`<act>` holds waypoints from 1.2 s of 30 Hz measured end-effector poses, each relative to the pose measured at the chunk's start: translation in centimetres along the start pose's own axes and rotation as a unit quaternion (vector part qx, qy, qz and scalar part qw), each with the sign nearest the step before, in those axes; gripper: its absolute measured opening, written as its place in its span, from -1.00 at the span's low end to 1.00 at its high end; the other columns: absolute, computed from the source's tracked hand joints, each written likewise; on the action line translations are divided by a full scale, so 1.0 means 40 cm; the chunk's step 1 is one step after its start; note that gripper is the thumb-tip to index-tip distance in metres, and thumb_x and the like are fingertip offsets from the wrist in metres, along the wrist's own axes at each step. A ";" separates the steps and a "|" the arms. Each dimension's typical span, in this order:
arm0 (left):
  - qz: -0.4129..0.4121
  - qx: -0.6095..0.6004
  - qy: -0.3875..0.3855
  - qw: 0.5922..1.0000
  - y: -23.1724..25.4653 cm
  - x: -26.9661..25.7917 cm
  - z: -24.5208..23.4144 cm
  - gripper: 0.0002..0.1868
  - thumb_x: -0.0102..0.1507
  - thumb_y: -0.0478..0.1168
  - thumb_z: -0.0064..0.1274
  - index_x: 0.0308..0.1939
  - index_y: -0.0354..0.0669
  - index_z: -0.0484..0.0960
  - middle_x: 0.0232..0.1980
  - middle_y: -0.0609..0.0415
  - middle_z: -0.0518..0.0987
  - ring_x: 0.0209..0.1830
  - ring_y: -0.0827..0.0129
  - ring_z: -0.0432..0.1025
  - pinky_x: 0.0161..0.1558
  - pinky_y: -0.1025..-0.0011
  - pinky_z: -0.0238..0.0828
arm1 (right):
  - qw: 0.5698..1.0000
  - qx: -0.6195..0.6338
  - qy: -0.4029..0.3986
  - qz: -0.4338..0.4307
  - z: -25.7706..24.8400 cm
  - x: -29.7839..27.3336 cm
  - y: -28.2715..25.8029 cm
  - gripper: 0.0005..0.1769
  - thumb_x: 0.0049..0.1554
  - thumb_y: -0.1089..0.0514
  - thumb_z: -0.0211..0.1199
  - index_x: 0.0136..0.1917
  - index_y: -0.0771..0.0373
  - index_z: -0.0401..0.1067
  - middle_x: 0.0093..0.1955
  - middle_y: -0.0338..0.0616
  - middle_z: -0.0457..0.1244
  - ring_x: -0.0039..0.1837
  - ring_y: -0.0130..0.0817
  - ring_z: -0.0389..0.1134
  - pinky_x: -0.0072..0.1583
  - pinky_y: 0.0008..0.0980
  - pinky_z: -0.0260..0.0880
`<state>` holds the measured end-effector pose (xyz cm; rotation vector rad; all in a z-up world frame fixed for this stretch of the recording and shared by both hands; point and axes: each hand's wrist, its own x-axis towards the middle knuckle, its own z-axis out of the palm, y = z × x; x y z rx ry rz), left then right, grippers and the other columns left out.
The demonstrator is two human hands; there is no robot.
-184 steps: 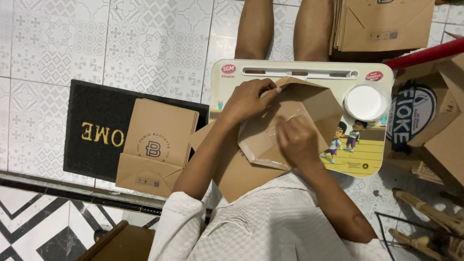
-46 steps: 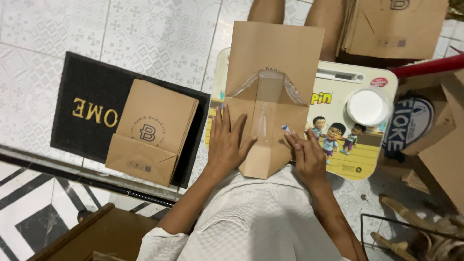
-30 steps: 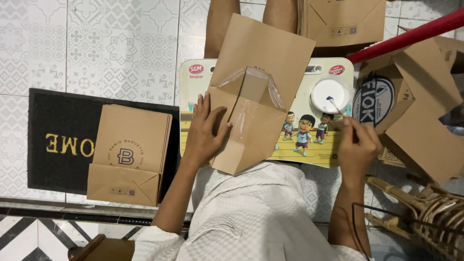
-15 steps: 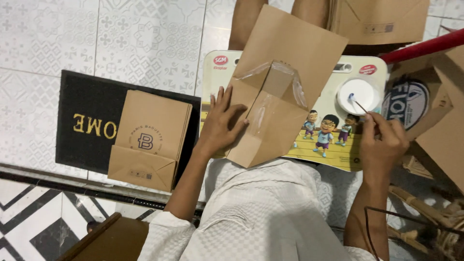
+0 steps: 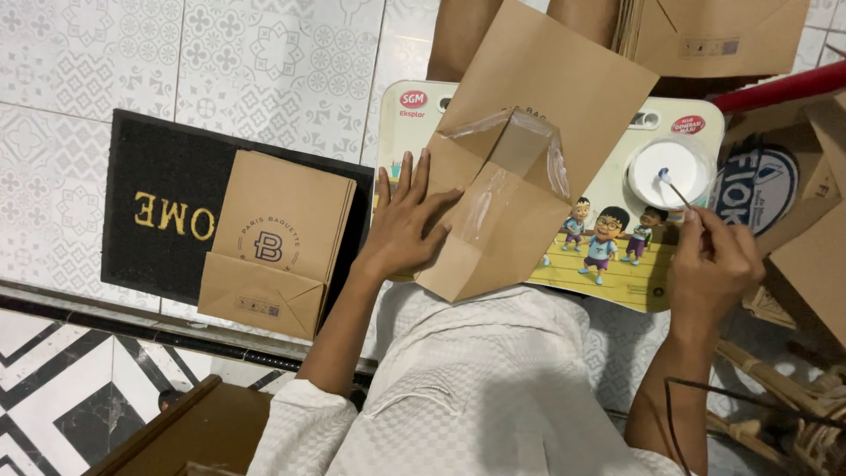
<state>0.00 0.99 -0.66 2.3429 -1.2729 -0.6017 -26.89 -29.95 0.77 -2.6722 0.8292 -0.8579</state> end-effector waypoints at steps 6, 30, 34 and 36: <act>0.009 -0.044 0.049 0.998 0.015 -0.006 -0.017 -0.50 0.36 0.08 -0.10 0.36 0.16 0.49 0.68 -0.15 -0.18 0.68 -0.17 -0.37 0.50 -0.33 -0.59 | 0.997 -0.058 -0.013 -0.044 0.001 0.014 -0.008 -0.91 0.36 0.46 0.51 0.14 0.48 0.72 -0.11 0.08 0.35 -0.15 -0.12 0.31 -0.13 -0.19 0.28; 0.014 -0.337 0.270 0.902 0.043 -0.005 -0.014 -0.93 0.36 -0.41 -0.04 -0.21 -0.34 0.55 0.40 -0.18 0.45 0.50 -0.01 0.30 0.46 0.20 0.35 | 0.955 0.211 -0.012 0.210 0.007 0.020 0.023 -0.88 0.44 0.29 0.34 0.18 0.42 0.58 0.02 0.02 0.38 0.05 -0.23 0.35 0.05 -0.26 0.39; -0.044 -0.405 0.257 0.876 0.034 0.005 -0.016 -0.89 0.37 -0.35 0.00 -0.28 -0.22 0.53 0.35 -0.19 0.51 0.47 0.09 0.35 0.43 0.31 0.30 | 0.909 0.257 -0.008 0.329 0.004 0.024 -0.017 -0.91 0.39 0.17 0.34 0.14 0.21 0.58 0.01 -0.20 0.40 0.08 -0.39 0.40 0.14 -0.36 0.50; -0.051 -0.423 0.254 0.869 0.028 0.004 -0.017 -0.90 0.38 -0.27 0.00 -0.23 -0.16 0.56 0.28 -0.18 0.57 0.47 0.10 0.35 0.45 0.28 0.25 | 0.938 0.245 0.040 0.240 0.014 0.008 -0.024 -0.90 0.42 0.29 0.36 0.14 0.40 0.60 0.02 -0.07 0.40 0.10 -0.36 0.38 0.14 -0.34 0.42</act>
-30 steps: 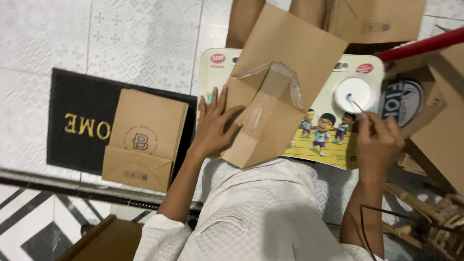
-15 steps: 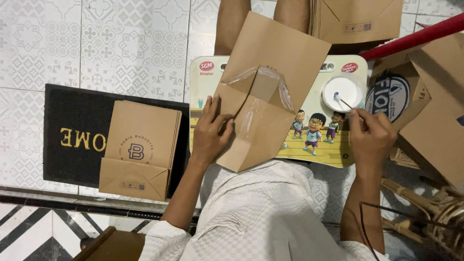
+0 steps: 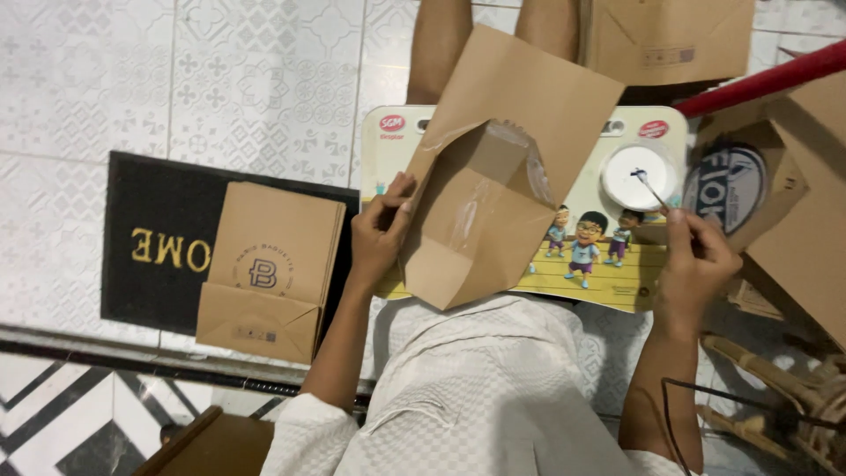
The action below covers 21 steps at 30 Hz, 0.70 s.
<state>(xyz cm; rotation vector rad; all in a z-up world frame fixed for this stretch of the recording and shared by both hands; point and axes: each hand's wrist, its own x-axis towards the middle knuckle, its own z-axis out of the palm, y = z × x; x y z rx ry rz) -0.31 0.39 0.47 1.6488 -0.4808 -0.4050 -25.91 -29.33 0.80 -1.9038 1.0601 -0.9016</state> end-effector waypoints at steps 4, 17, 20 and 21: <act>-0.003 -0.030 0.002 1.000 -0.024 0.015 0.005 -0.88 0.38 -0.32 -0.03 -0.28 -0.14 0.47 0.20 -0.18 0.61 0.48 0.13 0.33 0.46 0.27 0.25 | 0.990 -0.010 -0.079 -0.118 0.085 -0.069 -0.078 -0.93 0.43 0.39 0.38 0.06 0.47 0.60 -0.15 -0.01 0.31 -0.12 -0.26 0.23 -0.05 -0.28 0.18; -0.031 0.008 0.013 0.999 0.034 0.043 -0.001 -0.85 0.36 -0.19 0.15 -0.16 -0.21 0.66 0.09 -0.14 0.67 0.25 0.00 0.46 0.21 0.06 0.46 | 0.884 -0.164 -0.217 -0.381 0.379 -0.074 -0.315 -0.94 0.21 0.22 0.42 -0.07 0.25 0.62 -0.36 -0.15 0.24 -0.30 -0.26 0.30 -0.23 -0.40 0.29; -0.029 0.027 0.004 0.999 0.018 0.044 0.002 -0.84 0.37 -0.16 0.14 -0.15 -0.18 0.66 0.07 -0.14 0.68 0.24 -0.01 0.47 0.16 0.05 0.49 | 0.864 -0.185 -0.257 -0.392 0.387 -0.107 -0.326 -0.91 0.21 0.22 0.37 -0.14 0.25 0.61 -0.38 -0.13 0.25 -0.31 -0.24 0.29 -0.24 -0.38 0.27; -0.025 0.019 0.002 0.999 0.004 0.046 0.006 -0.83 0.38 -0.18 0.12 -0.17 -0.22 0.65 0.11 -0.15 0.66 0.29 -0.03 0.42 0.17 0.02 0.47 | 0.854 -0.167 -0.293 -0.395 0.387 -0.123 -0.328 -0.87 0.20 0.23 0.34 -0.19 0.27 0.59 -0.40 -0.09 0.26 -0.31 -0.17 0.30 -0.25 -0.33 0.29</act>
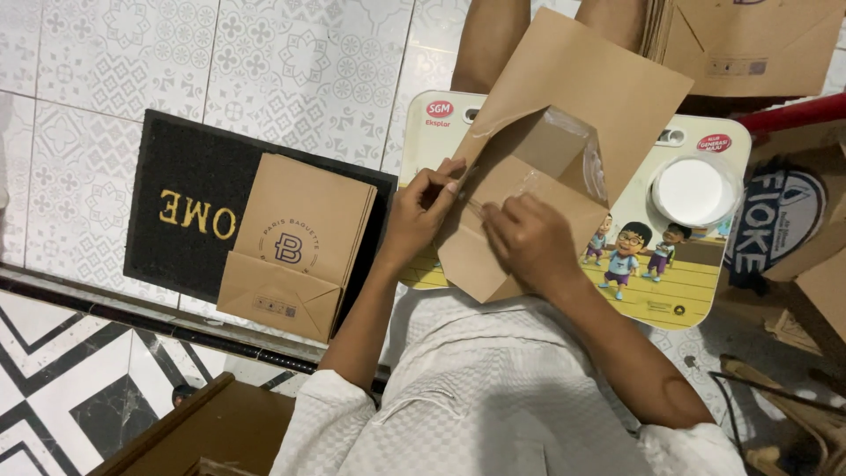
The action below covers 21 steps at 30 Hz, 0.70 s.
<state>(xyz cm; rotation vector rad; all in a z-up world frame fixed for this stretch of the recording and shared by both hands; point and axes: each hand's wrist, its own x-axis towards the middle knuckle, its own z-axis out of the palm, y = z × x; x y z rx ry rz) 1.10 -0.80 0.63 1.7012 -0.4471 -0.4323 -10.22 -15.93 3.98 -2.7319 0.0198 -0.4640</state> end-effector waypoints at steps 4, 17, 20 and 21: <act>0.004 0.044 -0.007 0.999 0.031 -0.004 0.000 -0.83 0.37 -0.12 0.12 -0.15 -0.15 0.63 -0.05 -0.17 0.71 0.13 -0.08 0.54 0.06 0.05 0.55 | 0.999 -0.032 -0.008 0.007 0.004 -0.009 0.036 -0.91 0.20 0.19 0.36 -0.16 0.19 0.60 -0.39 -0.19 0.23 -0.31 -0.27 0.30 -0.24 -0.41 0.30; 0.077 0.110 -0.039 0.990 0.004 -0.008 0.010 -0.86 0.39 -0.22 0.11 -0.15 -0.24 0.58 0.15 -0.19 0.64 0.29 -0.09 0.42 0.35 -0.01 0.28 | 0.962 -0.001 0.225 0.157 -0.111 -0.273 0.234 -0.89 0.14 0.37 0.52 -0.04 0.28 0.67 -0.34 -0.15 0.18 -0.30 -0.21 0.26 -0.16 -0.35 0.34; 0.105 0.195 -0.042 0.974 0.025 -0.022 0.025 -0.89 0.37 -0.24 0.14 -0.13 -0.22 0.61 0.19 -0.18 0.63 0.31 -0.07 0.41 0.36 0.00 0.28 | 0.934 -0.033 0.282 0.215 -0.144 -0.350 0.303 -0.86 0.19 0.44 0.54 0.04 0.37 0.69 -0.33 -0.10 0.19 -0.29 -0.21 0.25 -0.16 -0.38 0.29; 0.112 0.244 -0.035 0.963 0.030 -0.028 0.028 -0.88 0.36 -0.22 0.17 -0.11 -0.18 0.64 0.21 -0.17 0.62 0.31 -0.03 0.41 0.37 0.02 0.30 | 0.923 -0.041 0.300 0.236 -0.147 -0.370 0.324 -0.86 0.22 0.46 0.54 0.06 0.39 0.70 -0.33 -0.09 0.20 -0.29 -0.22 0.25 -0.18 -0.38 0.27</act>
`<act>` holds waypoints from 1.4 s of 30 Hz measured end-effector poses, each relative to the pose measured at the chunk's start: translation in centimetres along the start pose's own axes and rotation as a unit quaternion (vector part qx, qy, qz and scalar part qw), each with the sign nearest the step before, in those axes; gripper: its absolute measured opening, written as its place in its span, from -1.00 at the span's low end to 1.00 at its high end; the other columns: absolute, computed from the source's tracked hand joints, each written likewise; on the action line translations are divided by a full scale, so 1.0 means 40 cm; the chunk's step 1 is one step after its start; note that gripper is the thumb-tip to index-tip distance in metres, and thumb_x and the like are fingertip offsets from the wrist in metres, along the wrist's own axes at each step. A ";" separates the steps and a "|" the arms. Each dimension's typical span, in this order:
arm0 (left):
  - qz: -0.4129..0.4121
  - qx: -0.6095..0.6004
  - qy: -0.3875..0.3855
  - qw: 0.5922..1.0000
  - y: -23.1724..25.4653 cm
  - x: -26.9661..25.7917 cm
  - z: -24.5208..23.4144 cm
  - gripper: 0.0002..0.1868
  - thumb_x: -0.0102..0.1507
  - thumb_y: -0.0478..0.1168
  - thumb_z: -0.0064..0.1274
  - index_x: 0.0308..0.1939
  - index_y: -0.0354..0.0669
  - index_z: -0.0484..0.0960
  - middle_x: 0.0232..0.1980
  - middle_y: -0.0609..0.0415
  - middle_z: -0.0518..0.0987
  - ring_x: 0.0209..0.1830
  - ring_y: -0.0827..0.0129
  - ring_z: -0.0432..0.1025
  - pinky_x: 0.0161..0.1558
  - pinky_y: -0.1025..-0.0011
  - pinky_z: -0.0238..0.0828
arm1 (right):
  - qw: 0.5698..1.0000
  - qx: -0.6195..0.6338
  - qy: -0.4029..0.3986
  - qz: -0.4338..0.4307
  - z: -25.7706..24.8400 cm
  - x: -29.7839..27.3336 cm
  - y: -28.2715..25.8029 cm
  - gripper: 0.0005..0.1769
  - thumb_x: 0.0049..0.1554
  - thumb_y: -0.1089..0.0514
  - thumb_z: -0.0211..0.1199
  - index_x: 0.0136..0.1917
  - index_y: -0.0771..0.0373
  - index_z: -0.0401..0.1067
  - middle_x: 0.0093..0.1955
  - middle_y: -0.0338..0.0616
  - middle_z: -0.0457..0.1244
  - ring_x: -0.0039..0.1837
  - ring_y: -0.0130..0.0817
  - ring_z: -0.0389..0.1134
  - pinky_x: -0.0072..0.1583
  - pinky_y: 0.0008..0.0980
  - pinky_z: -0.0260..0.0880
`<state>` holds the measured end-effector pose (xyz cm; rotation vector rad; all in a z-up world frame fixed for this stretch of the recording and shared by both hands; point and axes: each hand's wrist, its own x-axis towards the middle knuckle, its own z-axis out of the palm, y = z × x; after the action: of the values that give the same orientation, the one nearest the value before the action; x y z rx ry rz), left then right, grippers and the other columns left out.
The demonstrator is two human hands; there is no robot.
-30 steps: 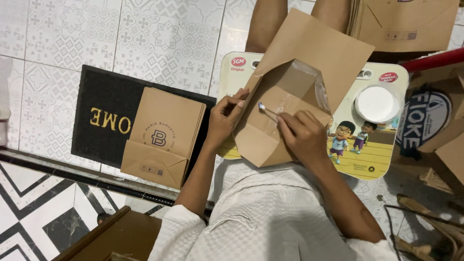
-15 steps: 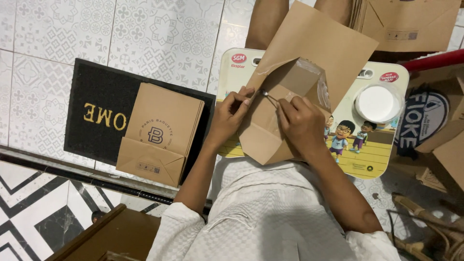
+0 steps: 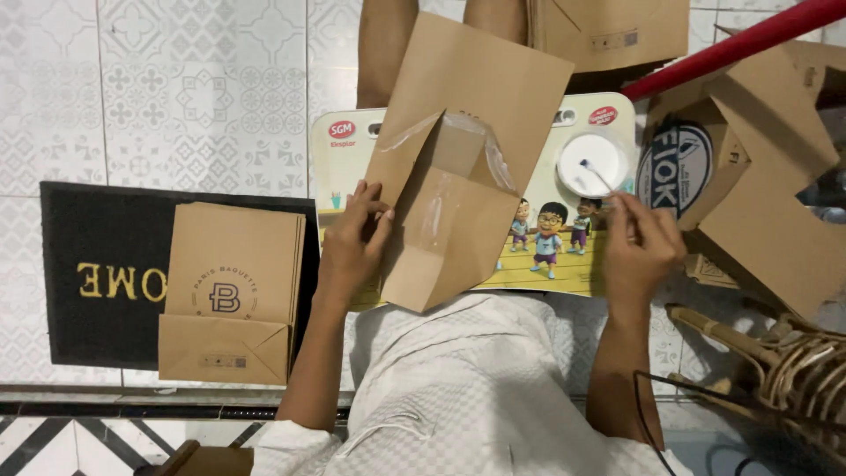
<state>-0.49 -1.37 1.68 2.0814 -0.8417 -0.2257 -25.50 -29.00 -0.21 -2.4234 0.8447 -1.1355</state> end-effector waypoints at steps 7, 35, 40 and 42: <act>0.029 0.150 -0.012 0.988 -0.012 -0.033 0.046 -0.64 0.29 0.02 0.24 0.06 -0.02 0.58 0.30 -0.18 0.55 0.37 -0.09 0.37 0.34 -0.02 0.32 | 0.996 -0.077 -0.029 -0.029 -0.008 0.038 0.008 -0.83 0.15 0.49 0.56 0.03 0.40 0.69 -0.32 -0.06 0.22 -0.27 -0.17 0.30 -0.17 -0.32 0.33; -0.157 -0.134 -0.024 0.978 -0.002 0.018 -0.069 -0.85 0.35 -0.18 0.04 -0.03 -0.07 0.50 0.17 -0.09 0.65 0.16 -0.07 0.53 0.14 0.02 0.53 | 0.902 0.311 -0.210 0.215 0.129 0.032 -0.265 -0.89 0.18 0.28 0.49 0.00 0.27 0.63 -0.24 -0.06 0.32 -0.16 -0.37 0.30 -0.07 -0.38 0.27; -0.149 -0.134 -0.030 0.979 -0.003 0.019 -0.074 -0.84 0.35 -0.15 0.05 -0.03 -0.06 0.51 0.18 -0.11 0.64 0.17 -0.08 0.52 0.14 0.03 0.54 | 0.936 0.219 -0.274 0.036 0.244 0.056 -0.335 -0.86 0.13 0.22 0.54 -0.01 0.16 0.68 -0.28 -0.10 0.38 -0.28 -0.24 0.40 -0.17 -0.36 0.38; -0.144 -0.126 -0.036 0.981 -0.001 0.022 -0.075 -0.83 0.35 -0.16 0.05 -0.03 -0.08 0.52 0.12 -0.16 0.66 0.09 -0.14 0.55 0.08 -0.01 0.57 | 0.949 0.128 -0.280 -0.067 0.274 0.086 -0.349 -0.95 0.21 0.23 0.46 -0.04 0.24 0.65 -0.36 -0.13 0.28 -0.32 -0.27 0.32 -0.26 -0.40 0.31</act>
<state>1.52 0.04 3.62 1.9554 -0.5193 -0.5377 -10.05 -19.93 2.20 -2.4095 0.3341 -0.4964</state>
